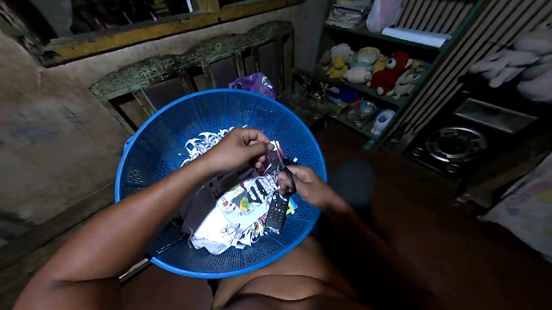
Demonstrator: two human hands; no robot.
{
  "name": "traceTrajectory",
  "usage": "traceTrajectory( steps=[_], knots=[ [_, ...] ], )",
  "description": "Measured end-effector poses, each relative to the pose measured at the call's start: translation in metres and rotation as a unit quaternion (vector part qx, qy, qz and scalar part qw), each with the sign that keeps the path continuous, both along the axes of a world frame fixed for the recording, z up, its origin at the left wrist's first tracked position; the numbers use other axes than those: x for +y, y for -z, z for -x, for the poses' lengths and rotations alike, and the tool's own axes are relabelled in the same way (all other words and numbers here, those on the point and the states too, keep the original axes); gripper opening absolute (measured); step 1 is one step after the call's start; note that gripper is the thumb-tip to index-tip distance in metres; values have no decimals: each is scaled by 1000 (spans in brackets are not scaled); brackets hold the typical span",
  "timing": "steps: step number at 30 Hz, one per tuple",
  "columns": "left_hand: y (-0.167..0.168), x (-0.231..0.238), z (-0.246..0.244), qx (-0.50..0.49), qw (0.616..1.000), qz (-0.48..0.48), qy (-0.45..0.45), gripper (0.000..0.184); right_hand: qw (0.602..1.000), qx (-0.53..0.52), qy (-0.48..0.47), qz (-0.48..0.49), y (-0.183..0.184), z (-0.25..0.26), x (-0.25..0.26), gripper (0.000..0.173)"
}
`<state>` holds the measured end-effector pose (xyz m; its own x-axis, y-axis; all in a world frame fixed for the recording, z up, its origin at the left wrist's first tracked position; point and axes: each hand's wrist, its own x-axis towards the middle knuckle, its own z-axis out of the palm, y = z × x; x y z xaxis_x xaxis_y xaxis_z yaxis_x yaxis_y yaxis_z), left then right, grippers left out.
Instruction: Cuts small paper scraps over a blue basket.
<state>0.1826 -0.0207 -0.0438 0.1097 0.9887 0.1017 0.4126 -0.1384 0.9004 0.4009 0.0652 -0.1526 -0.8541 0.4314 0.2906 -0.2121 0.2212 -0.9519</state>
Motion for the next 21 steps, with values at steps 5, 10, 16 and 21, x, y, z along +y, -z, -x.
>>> traceTrajectory(
  steps=[5,10,16,21],
  knots=[
    [1,0,1,-11,1000,5,7,18,1000,2,13,12,1,1,0,35],
    [1,0,0,-8,1000,-1,9,16,1000,-1,2,15,1,0,0,37],
    [2,1,1,9,1000,1,13,16,1000,-1,-5,7,1,0,0,38],
    [2,2,5,14,1000,7,19,18,1000,-29,3,3,-1,-1,-1,38]
  ],
)
